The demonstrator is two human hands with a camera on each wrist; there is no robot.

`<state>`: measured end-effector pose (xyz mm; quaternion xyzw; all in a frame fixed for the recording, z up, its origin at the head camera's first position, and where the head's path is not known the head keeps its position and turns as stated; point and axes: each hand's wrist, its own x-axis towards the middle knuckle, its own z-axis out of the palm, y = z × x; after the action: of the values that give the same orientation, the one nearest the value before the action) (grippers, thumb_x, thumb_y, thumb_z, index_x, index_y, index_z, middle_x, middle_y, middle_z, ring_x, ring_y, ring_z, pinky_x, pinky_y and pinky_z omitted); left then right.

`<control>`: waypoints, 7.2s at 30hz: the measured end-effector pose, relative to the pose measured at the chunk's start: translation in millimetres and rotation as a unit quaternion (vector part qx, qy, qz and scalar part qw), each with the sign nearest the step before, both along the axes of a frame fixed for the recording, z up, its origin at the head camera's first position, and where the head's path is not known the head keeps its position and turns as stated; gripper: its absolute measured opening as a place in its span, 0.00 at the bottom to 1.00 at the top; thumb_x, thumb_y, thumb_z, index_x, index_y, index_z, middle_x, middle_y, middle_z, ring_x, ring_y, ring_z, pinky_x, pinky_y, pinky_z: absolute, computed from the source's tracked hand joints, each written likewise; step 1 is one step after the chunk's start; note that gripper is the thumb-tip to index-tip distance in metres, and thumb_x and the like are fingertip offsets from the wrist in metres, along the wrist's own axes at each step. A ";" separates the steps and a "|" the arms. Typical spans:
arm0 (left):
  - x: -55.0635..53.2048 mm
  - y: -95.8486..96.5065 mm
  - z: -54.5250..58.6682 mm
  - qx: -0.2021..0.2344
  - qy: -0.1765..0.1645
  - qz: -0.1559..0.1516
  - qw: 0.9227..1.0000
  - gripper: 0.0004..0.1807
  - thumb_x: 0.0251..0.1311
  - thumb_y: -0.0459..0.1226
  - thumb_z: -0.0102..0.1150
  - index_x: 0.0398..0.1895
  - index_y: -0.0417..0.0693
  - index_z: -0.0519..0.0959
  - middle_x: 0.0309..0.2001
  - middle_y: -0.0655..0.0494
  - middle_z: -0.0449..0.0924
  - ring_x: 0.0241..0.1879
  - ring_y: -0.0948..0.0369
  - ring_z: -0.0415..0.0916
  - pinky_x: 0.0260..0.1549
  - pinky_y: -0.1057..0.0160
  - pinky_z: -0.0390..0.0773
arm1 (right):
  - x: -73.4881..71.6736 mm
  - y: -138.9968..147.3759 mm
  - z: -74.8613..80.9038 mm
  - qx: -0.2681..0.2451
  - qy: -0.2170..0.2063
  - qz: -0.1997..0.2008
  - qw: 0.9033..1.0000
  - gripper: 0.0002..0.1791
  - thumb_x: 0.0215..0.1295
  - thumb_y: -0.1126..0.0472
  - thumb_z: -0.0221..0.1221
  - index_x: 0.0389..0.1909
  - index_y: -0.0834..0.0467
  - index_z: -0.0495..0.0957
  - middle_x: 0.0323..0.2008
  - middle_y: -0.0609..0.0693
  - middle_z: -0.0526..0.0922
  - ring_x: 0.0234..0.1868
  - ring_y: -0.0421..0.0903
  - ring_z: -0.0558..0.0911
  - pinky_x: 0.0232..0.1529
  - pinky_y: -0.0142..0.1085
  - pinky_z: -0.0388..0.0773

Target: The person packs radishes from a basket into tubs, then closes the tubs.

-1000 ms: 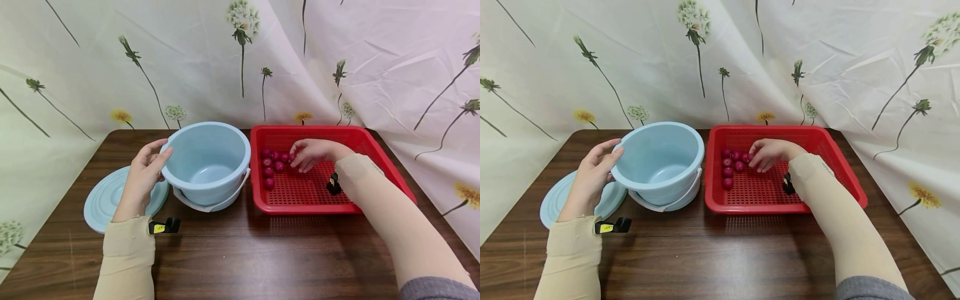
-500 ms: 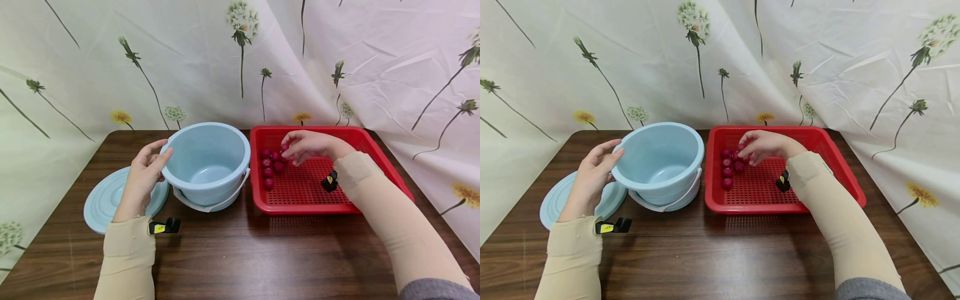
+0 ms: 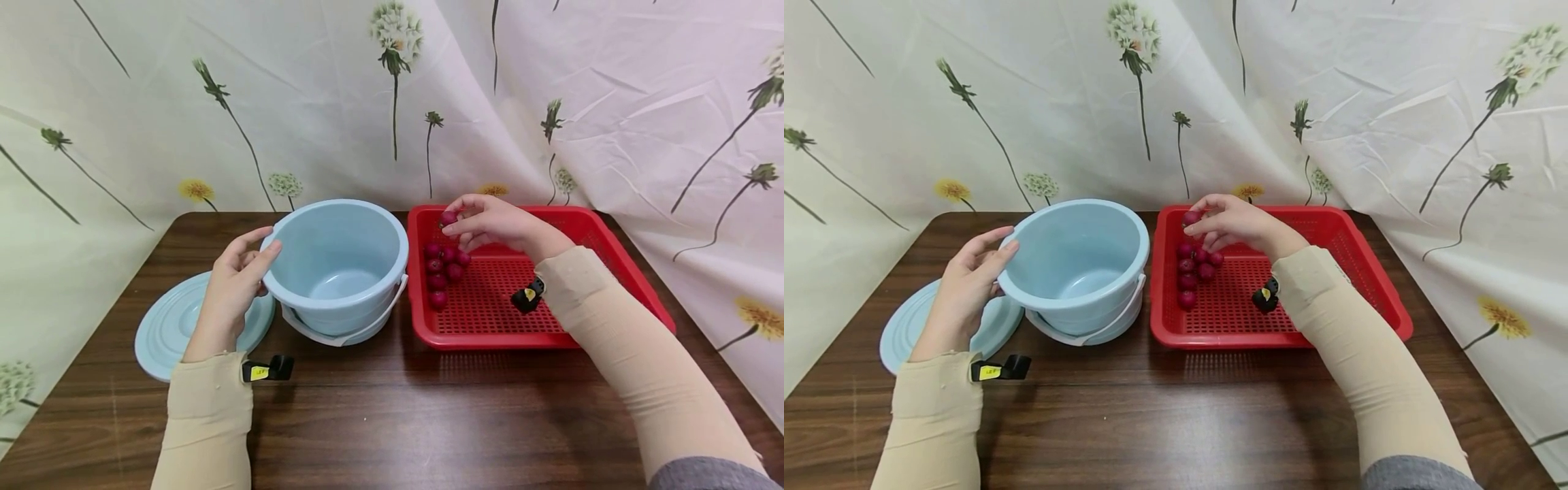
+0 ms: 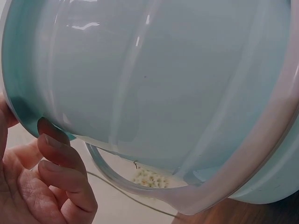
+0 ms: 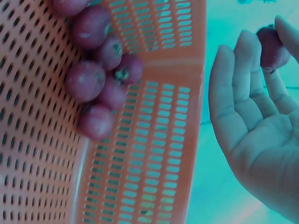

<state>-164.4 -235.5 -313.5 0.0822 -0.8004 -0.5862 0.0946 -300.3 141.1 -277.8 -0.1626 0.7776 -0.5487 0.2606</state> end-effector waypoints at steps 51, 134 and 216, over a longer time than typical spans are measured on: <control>0.6 -0.1 -1.7 0.031 0.008 -0.009 0.999 0.34 0.65 0.52 0.61 0.71 0.51 0.67 0.25 0.66 0.76 0.20 0.70 0.70 0.22 0.72 0.73 | 31.4 -75.2 20.7 -0.060 -0.008 0.060 0.996 0.23 0.65 0.63 0.61 0.60 0.63 0.70 0.34 0.51 0.82 0.24 0.45 0.79 0.32 0.37 0.83; -1.6 -0.2 0.9 0.063 -0.013 0.011 0.998 0.33 0.63 0.52 0.63 0.70 0.56 0.69 0.27 0.64 0.75 0.22 0.67 0.67 0.22 0.72 0.69 | -37.0 20.0 -60.7 0.181 -0.091 -0.018 0.979 0.27 0.72 0.53 0.57 0.67 0.61 0.68 0.31 0.49 0.80 0.27 0.42 0.77 0.35 0.36 0.81; -0.1 -1.9 -0.3 0.023 -0.022 0.010 0.999 0.34 0.65 0.54 0.59 0.72 0.56 0.67 0.26 0.66 0.75 0.22 0.67 0.67 0.22 0.71 0.70 | 20.5 -29.1 26.1 -0.046 -0.006 -0.025 0.999 0.19 0.71 0.56 0.57 0.59 0.59 0.73 0.35 0.52 0.83 0.27 0.45 0.81 0.37 0.38 0.84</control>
<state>-164.5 -237.4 -313.8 0.1053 -0.7879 -0.6013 0.0810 -279.8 111.9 -251.8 -0.1514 0.7535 -0.5915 0.2438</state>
